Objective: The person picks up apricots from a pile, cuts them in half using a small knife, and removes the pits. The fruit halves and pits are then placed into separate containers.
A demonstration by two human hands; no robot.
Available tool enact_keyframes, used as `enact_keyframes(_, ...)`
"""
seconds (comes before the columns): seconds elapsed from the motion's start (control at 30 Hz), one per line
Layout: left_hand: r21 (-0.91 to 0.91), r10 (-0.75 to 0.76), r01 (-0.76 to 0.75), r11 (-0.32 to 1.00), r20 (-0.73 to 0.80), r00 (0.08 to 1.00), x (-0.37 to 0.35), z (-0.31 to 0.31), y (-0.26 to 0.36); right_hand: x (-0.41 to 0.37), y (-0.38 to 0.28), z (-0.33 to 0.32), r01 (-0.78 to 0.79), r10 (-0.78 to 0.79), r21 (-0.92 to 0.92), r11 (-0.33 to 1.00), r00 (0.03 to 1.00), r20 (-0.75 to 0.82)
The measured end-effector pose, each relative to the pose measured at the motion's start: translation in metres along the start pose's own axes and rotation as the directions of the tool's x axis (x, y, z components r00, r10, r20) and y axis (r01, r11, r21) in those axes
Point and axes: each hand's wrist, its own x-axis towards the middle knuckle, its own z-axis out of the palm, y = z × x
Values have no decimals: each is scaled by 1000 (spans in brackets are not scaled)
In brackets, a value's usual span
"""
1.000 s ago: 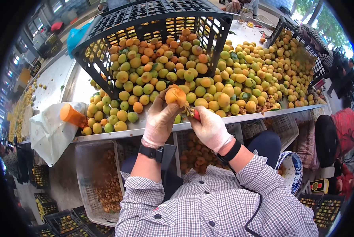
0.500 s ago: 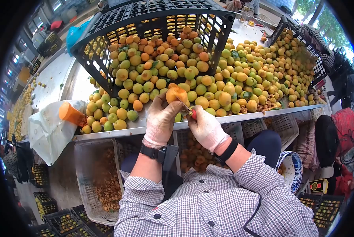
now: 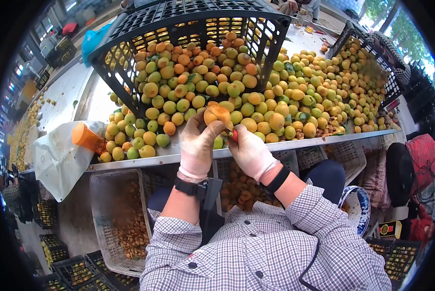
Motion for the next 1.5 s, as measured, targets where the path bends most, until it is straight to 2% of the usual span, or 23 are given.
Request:
enact_keyframes(0.03, -95, -8, 10, 995, 23, 1000, 0, -1, -2, 1, 0, 1, 0, 0, -27, 1000, 1000, 13)
enact_keyframes(0.17, -146, 48, -48, 988, -1, 999, 0, 3, -2, 3, -2, 2, 56, -60, -69, 996, 997, -53)
enact_keyframes(0.23, -158, 4, 1, 987, 30, 1000, 1, -1, -2, 2, -5, -1, 11, -13, -122, 992, 1000, -16)
enact_keyframes(0.37, -223, -59, 82, 971, 110, 992, 2, -5, 3, 2, -4, -4, 24, -27, -155, 988, 1000, -17)
enact_keyframes(0.47, -211, -87, 118, 970, 150, 985, 3, -2, 5, 3, -3, -6, -40, 50, -157, 987, 997, 60)
enact_keyframes(0.53, 88, 6, -13, 996, 73, 997, 3, 1, 4, 2, -5, -7, -41, 46, -133, 990, 998, 35)
enact_keyframes(0.57, 89, 5, -12, 996, 76, 997, 3, 1, 4, 2, -7, -8, -43, 48, -131, 990, 998, 33)
enact_keyframes(0.63, 343, 83, -97, 934, 55, 995, 4, -3, 2, 2, -11, -11, -37, 42, -138, 990, 999, 30)
enact_keyframes(0.67, 344, 84, -98, 934, 55, 995, 5, -2, 0, 3, -11, -11, -36, 40, -137, 990, 999, 30)
enact_keyframes(0.73, 98, 132, -130, 987, -13, 991, 5, 0, -7, 3, -12, -12, -47, 56, -171, 984, 997, 51)
enact_keyframes(0.87, 40, 46, -47, 998, 16, 999, 5, -10, -8, 4, -20, -17, -35, 52, -180, 983, 994, 93)
enact_keyframes(0.93, 48, -64, 64, 997, 3, 998, 5, -13, -7, 5, -22, -17, -61, 88, -237, 970, 990, 109)
enact_keyframes(1.07, 53, -36, 36, 998, 7, 999, 7, -6, -7, 7, -22, -18, -84, 116, -252, 964, 986, 117)
enact_keyframes(1.13, -82, -16, 13, 997, -25, 1000, 9, -2, -10, 6, -22, -18, -66, 96, -253, 965, 990, 105)
enact_keyframes(1.17, -82, -16, 14, 997, -26, 1000, 10, -5, -11, 7, -23, -19, -67, 96, -253, 965, 990, 105)
enact_keyframes(1.23, -220, -148, 132, 966, -56, 987, 13, -12, -12, 7, -25, -23, -60, 106, -294, 954, 984, 142)
enact_keyframes(1.37, -128, -216, 208, 970, -46, 975, 13, -16, -8, 7, -26, -23, -71, 120, -300, 951, 982, 149)
enact_keyframes(1.43, 56, -67, 70, 996, -48, 997, 12, -16, -12, 8, -23, -22, -87, 130, -289, 953, 982, 135)
enact_keyframes(1.5, 3, -91, 92, 996, -65, 994, 14, -13, -11, 6, -20, -21, -73, 115, -286, 955, 985, 133)
